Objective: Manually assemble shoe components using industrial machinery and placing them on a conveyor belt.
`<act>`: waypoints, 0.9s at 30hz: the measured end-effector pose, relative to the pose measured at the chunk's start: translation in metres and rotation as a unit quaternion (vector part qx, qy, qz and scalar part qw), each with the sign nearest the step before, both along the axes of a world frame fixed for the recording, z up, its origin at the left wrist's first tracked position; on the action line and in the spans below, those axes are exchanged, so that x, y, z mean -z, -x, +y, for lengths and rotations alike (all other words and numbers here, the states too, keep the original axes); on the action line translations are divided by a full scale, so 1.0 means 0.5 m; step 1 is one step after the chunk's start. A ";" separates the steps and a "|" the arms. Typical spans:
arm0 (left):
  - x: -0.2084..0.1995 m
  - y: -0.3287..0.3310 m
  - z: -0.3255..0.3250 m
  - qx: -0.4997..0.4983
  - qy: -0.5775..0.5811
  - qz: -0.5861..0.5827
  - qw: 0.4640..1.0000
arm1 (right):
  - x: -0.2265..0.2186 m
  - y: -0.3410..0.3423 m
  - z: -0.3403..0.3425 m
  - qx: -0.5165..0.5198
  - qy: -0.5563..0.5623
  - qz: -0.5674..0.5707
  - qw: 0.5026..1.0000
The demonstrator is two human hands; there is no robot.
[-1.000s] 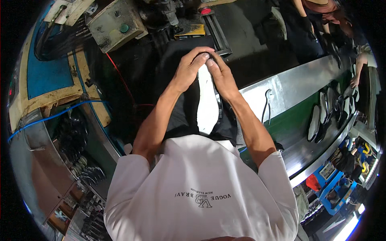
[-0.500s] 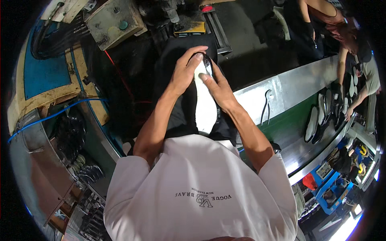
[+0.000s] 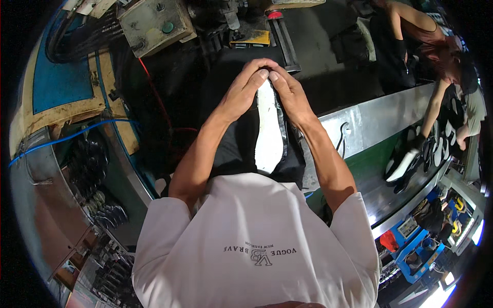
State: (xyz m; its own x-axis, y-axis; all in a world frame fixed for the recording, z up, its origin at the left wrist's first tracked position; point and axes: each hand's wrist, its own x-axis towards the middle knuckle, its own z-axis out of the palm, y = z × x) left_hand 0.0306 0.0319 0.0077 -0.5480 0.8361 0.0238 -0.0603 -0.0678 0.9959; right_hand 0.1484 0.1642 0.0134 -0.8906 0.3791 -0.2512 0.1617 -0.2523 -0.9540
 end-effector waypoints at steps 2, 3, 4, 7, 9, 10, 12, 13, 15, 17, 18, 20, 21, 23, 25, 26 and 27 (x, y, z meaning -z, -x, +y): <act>0.002 -0.006 -0.003 -0.026 0.007 0.004 1.000 | 0.003 -0.007 -0.014 0.011 -0.025 -0.008 1.000; -0.003 0.000 -0.008 0.016 -0.001 -0.092 0.996 | -0.001 -0.008 -0.018 0.002 -0.053 -0.026 0.998; -0.007 0.006 -0.012 0.058 -0.009 -0.186 0.981 | -0.003 -0.008 -0.020 -0.006 -0.082 -0.043 0.996; 0.001 0.033 -0.005 0.088 0.011 -0.205 0.975 | -0.008 -0.002 -0.023 -0.002 -0.079 -0.023 0.997; 0.000 0.035 0.001 0.101 0.015 -0.184 0.978 | -0.015 -0.004 -0.018 0.003 0.026 0.013 1.000; 0.000 0.037 0.005 0.102 0.016 -0.185 0.977 | -0.013 -0.008 -0.009 0.004 0.026 0.013 1.000; -0.002 0.040 0.007 0.126 0.013 -0.124 0.984 | -0.015 -0.020 0.009 -0.042 0.084 0.018 0.995; -0.005 0.034 0.004 0.126 0.015 -0.124 0.984 | -0.018 -0.025 0.018 -0.067 0.070 0.015 0.995; -0.024 0.027 0.008 0.101 0.025 -0.078 0.992 | -0.032 -0.024 0.023 -0.082 0.010 -0.012 0.997; -0.019 0.037 0.007 0.119 0.026 -0.094 0.988 | -0.031 -0.022 0.019 -0.092 -0.074 -0.029 0.993; -0.020 0.042 0.006 0.134 0.027 -0.110 0.984 | -0.027 -0.021 0.018 -0.091 -0.074 -0.028 0.993; -0.019 0.056 0.006 0.149 0.035 -0.111 0.982 | -0.020 -0.020 0.016 -0.088 -0.074 -0.018 0.993; -0.016 0.064 0.006 0.166 0.042 -0.149 0.974 | -0.024 -0.020 0.019 -0.097 -0.062 -0.031 0.993; -0.015 0.066 0.007 0.183 0.050 -0.188 0.964 | -0.016 -0.026 0.019 -0.088 0.013 -0.019 0.996; -0.016 0.062 0.009 0.190 0.032 -0.035 0.981 | -0.010 -0.034 0.021 -0.079 0.089 -0.009 0.993; -0.012 0.065 0.008 0.190 0.033 -0.036 0.980 | -0.010 -0.035 0.021 -0.081 0.080 -0.013 0.993; -0.003 0.069 0.007 0.188 0.027 0.056 0.980 | -0.008 -0.036 0.019 -0.084 0.071 -0.017 0.994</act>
